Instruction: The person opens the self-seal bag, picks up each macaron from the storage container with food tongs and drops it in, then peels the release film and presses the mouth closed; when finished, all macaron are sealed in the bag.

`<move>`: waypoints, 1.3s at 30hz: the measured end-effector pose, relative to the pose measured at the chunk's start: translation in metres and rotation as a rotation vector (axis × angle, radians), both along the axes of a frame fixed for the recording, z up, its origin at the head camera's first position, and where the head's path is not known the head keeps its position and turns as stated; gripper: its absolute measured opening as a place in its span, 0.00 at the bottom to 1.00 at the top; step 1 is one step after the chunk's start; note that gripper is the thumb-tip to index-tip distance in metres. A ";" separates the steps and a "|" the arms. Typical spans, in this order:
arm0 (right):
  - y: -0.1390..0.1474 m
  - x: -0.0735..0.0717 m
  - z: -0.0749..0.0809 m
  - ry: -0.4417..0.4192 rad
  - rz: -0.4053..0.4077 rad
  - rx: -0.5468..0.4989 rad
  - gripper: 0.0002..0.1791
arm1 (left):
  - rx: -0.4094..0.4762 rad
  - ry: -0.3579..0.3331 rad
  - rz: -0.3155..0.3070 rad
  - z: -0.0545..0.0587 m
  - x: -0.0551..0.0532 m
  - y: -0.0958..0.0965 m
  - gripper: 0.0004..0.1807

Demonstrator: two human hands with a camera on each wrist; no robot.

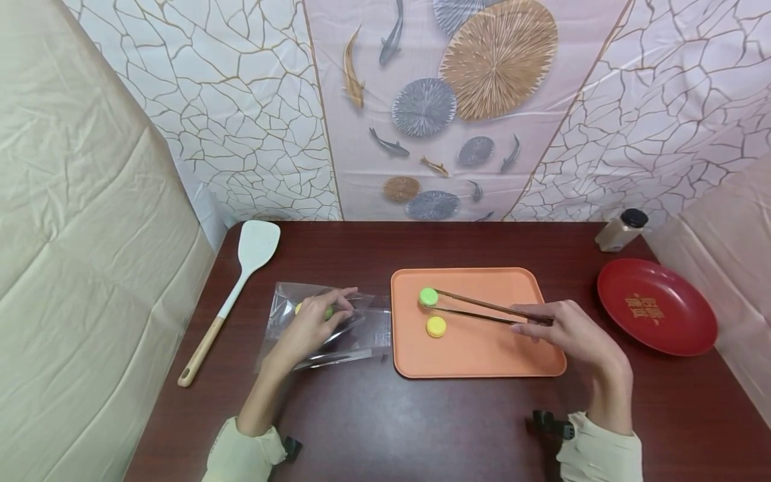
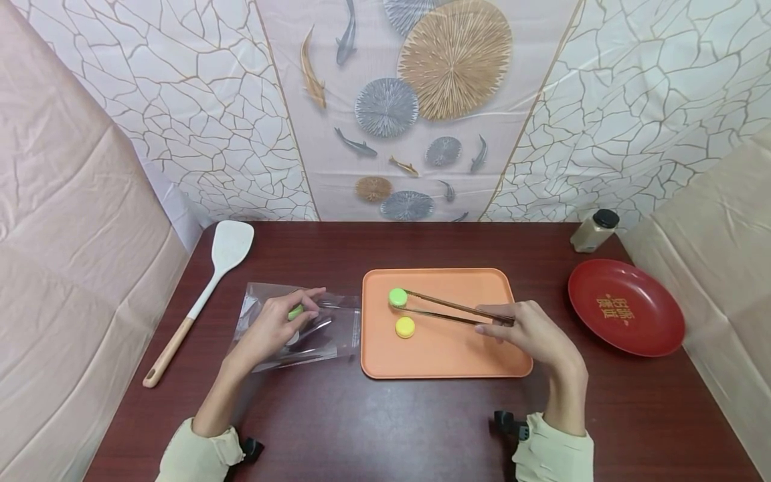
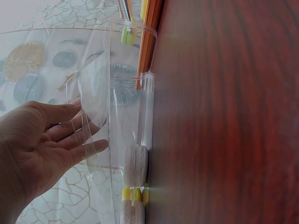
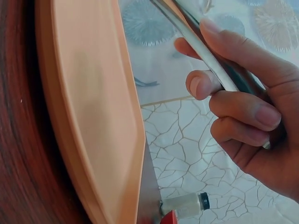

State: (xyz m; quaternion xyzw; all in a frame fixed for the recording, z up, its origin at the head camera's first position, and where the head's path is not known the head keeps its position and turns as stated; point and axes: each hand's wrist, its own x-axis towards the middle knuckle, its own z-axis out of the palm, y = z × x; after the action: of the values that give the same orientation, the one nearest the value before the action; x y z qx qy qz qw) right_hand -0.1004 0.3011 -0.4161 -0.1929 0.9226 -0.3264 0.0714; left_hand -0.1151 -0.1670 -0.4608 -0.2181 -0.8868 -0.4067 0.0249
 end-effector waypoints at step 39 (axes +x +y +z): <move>-0.140 -0.003 -0.012 0.109 0.149 0.045 0.14 | 0.001 0.004 -0.001 0.003 0.001 -0.001 0.04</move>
State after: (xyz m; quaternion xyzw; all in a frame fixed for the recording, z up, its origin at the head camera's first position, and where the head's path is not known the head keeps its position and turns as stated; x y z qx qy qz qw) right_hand -0.1034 0.1611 -0.4284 -0.2770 0.9153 -0.2883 0.0495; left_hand -0.1145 -0.1682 -0.4582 -0.2191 -0.8865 -0.4068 0.0265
